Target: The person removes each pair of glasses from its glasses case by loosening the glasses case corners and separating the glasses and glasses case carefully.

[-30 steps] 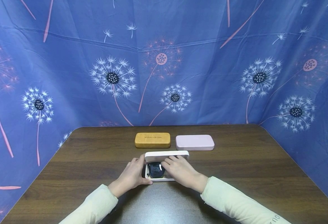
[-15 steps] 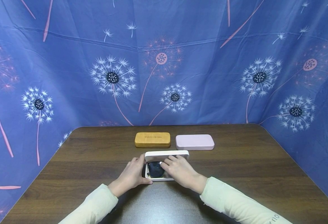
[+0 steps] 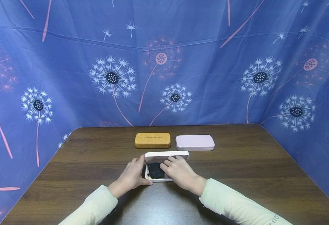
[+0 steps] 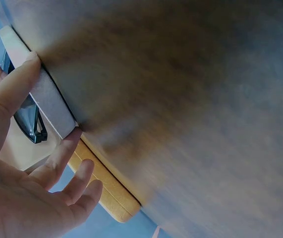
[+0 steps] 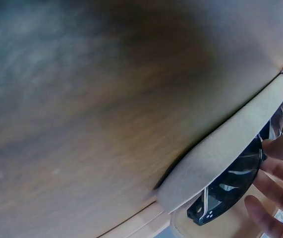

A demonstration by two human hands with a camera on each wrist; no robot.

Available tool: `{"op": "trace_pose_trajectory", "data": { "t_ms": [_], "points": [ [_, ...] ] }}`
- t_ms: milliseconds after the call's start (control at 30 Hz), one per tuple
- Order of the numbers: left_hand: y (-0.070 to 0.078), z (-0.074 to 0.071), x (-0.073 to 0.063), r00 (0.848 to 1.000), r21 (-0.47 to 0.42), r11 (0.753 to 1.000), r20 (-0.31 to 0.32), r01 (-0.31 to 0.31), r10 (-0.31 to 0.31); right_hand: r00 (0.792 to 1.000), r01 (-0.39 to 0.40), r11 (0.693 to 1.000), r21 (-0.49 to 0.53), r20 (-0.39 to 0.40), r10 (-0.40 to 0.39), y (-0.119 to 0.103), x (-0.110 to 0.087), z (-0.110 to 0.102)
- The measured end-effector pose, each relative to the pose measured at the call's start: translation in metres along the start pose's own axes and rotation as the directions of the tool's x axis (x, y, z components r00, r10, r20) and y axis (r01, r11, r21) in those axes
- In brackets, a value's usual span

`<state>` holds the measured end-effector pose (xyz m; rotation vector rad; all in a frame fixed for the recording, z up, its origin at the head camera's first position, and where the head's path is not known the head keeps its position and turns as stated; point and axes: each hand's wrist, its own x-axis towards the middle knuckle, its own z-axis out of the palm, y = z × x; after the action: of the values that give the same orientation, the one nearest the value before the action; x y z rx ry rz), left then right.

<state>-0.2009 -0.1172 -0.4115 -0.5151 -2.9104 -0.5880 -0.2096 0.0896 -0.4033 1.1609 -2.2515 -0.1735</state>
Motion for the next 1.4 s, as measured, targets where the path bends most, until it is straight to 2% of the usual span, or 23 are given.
{"op": "trace_pose_trajectory", "data": {
  "t_ms": [500, 900, 1400],
  "points": [
    [-0.001, 0.000, -0.002, 0.999, -0.003, 1.000, -0.017, -0.029, 0.029, 0.997, -0.049, 0.999, -0.010, -0.052, 0.049, -0.006, 0.001, -0.001],
    [0.000, 0.000, -0.003, 1.000, 0.004, 1.000, -0.003, -0.018, 0.018, 0.996, -0.063, 0.998, -0.014, -0.071, 0.061, -0.006, 0.002, -0.009],
    [0.000, 0.001, -0.002, 0.999, -0.010, 0.999, -0.030, -0.039, 0.038, 0.991, -0.078, 0.996, -0.042, -0.111, 0.073, 0.001, -0.008, -0.021]
  ]
}}
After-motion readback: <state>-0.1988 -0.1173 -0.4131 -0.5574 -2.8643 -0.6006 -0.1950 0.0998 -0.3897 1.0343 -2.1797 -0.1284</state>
